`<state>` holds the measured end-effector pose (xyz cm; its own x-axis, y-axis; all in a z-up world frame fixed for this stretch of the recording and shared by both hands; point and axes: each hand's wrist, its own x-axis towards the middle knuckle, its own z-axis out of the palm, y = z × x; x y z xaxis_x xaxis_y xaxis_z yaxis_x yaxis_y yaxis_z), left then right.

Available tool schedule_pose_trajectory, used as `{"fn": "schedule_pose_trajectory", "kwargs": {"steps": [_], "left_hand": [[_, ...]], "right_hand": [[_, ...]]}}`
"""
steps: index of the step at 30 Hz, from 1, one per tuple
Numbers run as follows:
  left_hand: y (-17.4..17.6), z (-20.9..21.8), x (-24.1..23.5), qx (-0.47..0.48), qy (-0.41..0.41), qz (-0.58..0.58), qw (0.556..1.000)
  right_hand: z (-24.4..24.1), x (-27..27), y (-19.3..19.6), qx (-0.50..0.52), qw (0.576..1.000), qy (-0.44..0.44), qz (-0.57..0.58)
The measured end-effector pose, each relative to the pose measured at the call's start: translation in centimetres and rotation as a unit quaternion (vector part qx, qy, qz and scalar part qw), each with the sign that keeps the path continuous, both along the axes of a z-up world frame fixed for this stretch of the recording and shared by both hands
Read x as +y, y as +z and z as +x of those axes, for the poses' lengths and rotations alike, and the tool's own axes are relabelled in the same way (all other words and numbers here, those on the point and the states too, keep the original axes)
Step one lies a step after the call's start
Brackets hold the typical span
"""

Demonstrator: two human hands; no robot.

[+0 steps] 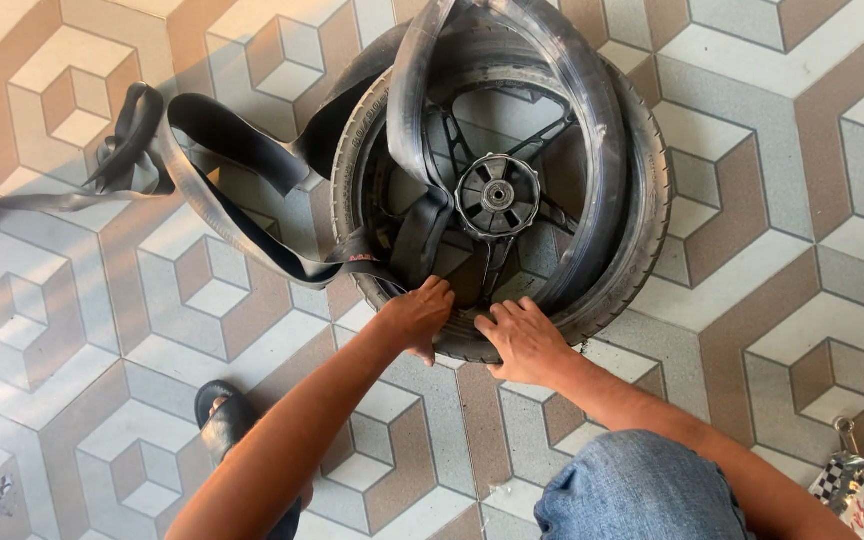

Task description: The person removes the inner tube from a motorcycle tire by hand. They pull the tube out from between the tire and the rim, working around the circumference until the tube is fully extracted and placed on the floor.

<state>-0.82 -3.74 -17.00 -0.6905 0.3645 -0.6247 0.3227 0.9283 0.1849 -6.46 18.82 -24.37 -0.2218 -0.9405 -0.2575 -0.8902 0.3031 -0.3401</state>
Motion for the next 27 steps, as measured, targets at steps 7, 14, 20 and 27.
{"fn": "schedule_pose_trajectory", "kwargs": {"steps": [7, 14, 20, 27], "left_hand": [[-1.1, 0.0, -0.9, 0.073, -0.094, 0.005, 0.993], [-1.9, 0.0, -0.8, 0.103, -0.113, 0.003, 0.988], [-2.0, 3.9, 0.2, 0.096, -0.038, 0.031, 0.994], [-0.1, 5.6, -7.6, 0.317, 0.098, 0.033, 0.943]], "right_hand": [[2.4, -2.7, 2.2, -0.011, 0.999, -0.038, 0.011], [3.1, -1.8, -3.3, -0.019, 0.994, -0.072, -0.08], [1.0, 0.1, -0.1, -0.04, 0.998, -0.043, -0.035], [-4.0, -1.1, 3.2, 0.004, 0.99, -0.053, -0.134]]}}
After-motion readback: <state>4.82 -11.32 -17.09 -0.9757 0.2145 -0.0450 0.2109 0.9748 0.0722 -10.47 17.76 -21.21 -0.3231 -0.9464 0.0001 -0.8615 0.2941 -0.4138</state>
